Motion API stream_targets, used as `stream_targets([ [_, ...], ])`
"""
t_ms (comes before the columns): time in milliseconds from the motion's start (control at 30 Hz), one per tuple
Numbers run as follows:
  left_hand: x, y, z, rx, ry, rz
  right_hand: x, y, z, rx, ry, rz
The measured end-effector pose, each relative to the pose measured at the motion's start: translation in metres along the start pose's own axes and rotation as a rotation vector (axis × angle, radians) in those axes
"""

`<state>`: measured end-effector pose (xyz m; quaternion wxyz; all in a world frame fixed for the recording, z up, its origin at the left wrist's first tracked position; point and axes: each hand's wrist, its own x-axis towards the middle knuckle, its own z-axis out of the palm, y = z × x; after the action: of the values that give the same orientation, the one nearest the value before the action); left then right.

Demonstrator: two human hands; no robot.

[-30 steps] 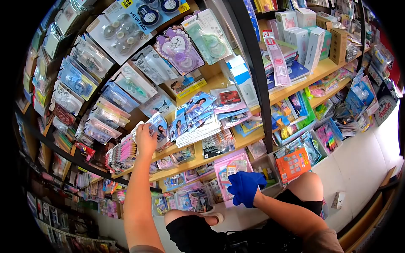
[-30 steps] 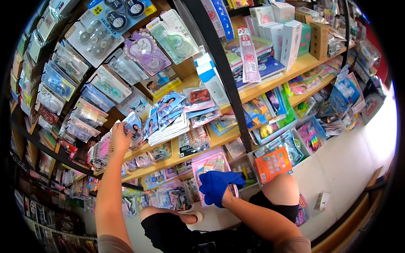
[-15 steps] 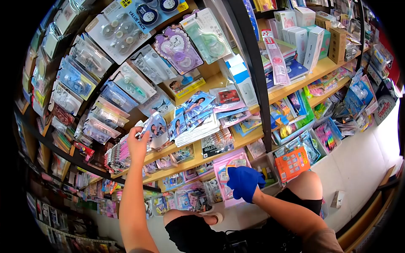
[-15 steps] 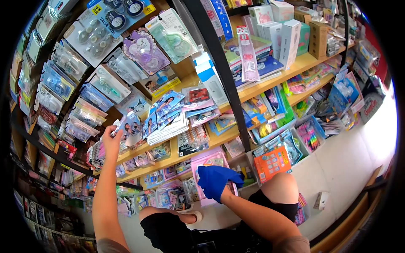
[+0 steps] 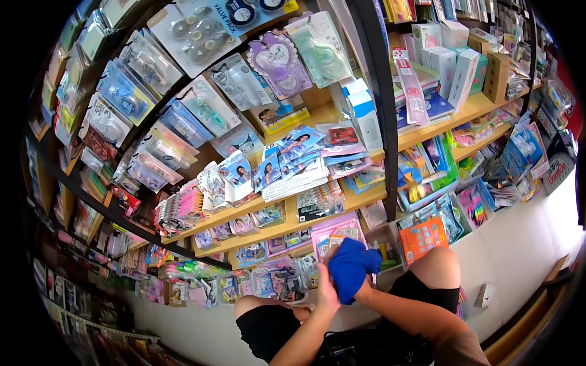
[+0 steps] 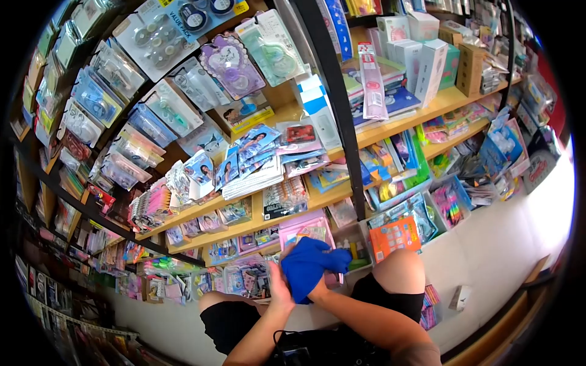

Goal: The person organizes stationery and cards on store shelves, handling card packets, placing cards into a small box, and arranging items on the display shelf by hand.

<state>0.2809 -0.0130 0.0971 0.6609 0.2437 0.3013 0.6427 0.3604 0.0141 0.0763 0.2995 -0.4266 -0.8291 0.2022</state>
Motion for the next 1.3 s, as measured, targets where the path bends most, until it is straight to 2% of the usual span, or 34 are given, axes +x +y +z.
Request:
stream_targets([
  [67,-0.003,0.006,0.010,0.132,-0.100,-0.048,-0.002,0.006,0.005,0.035,0.103,0.093],
  [100,-0.004,0.009,0.014,0.146,-0.097,-0.059,-0.002,0.011,0.003,0.110,0.199,0.086],
  [133,-0.004,0.009,0.013,0.253,-0.079,-0.047,-0.002,0.017,-0.001,0.331,0.268,0.104],
  [200,-0.005,0.008,0.015,0.462,-0.049,-0.033,0.001,0.024,0.010,0.436,0.414,0.229],
  [267,-0.005,0.015,0.013,0.280,-0.075,-0.092,0.004,0.033,0.012,0.183,0.318,0.234],
  [333,-0.002,0.026,0.001,0.084,-0.138,-0.177,0.007,0.024,0.004,0.660,0.377,0.416],
  [400,0.000,0.035,-0.006,0.036,-0.156,-0.173,0.016,0.031,-0.003,0.363,0.191,0.314],
  [467,0.002,0.046,-0.010,-0.015,-0.158,-0.174,0.022,0.028,-0.020,0.917,-0.056,0.413],
  [500,0.007,0.052,-0.019,0.090,-0.109,-0.068,0.024,0.023,-0.025,1.194,-0.189,0.457],
  [567,0.013,0.052,-0.027,0.408,0.020,0.052,0.023,0.021,-0.002,1.574,-0.211,0.506],
  [600,0.016,0.051,-0.032,0.610,0.105,0.111,0.020,0.024,0.002,1.316,-0.225,0.294],
  [667,0.017,0.043,-0.041,1.024,0.301,0.296,0.015,0.026,0.005,0.745,-0.109,-0.063],
  [700,0.017,0.039,-0.043,1.228,0.397,0.390,0.010,0.032,0.013,0.700,-0.152,-0.057],
  [767,0.014,0.030,-0.042,1.477,0.293,0.513,0.007,0.033,0.018,0.969,-0.204,0.064],
  [800,0.012,0.026,-0.039,1.600,0.240,0.574,0.008,0.032,0.021,1.284,-0.215,0.182],
  [833,0.009,0.020,-0.035,1.707,0.117,0.501,0.009,0.030,0.024,1.597,-0.227,0.305],
  [867,0.008,0.013,-0.027,1.710,0.072,0.497,0.010,0.027,0.025,1.910,-0.242,0.436],
  [900,0.007,0.004,-0.024,1.625,0.040,0.526,0.008,0.018,0.003,2.067,-0.208,0.432],
  [933,0.008,0.000,-0.023,1.540,0.004,0.556,0.006,0.024,0.007,1.923,-0.223,0.354],
  [1000,0.005,0.004,-0.014,1.562,-0.019,0.537,0.002,0.037,0.017,1.628,-0.234,0.201],
  [1033,0.004,0.005,-0.010,1.572,-0.034,0.527,0.000,0.041,0.019,1.079,-0.164,0.050],
  [1133,0.006,0.013,-0.013,1.589,-0.094,0.481,0.002,0.029,0.011,1.643,-0.234,0.419],
  [1233,0.013,0.014,-0.029,1.607,-0.140,0.427,0.005,0.027,0.013,1.926,-0.401,0.638],
  [1300,0.013,0.018,-0.032,1.520,-0.113,0.449,0.002,0.020,0.012,1.629,-0.292,0.579],
])
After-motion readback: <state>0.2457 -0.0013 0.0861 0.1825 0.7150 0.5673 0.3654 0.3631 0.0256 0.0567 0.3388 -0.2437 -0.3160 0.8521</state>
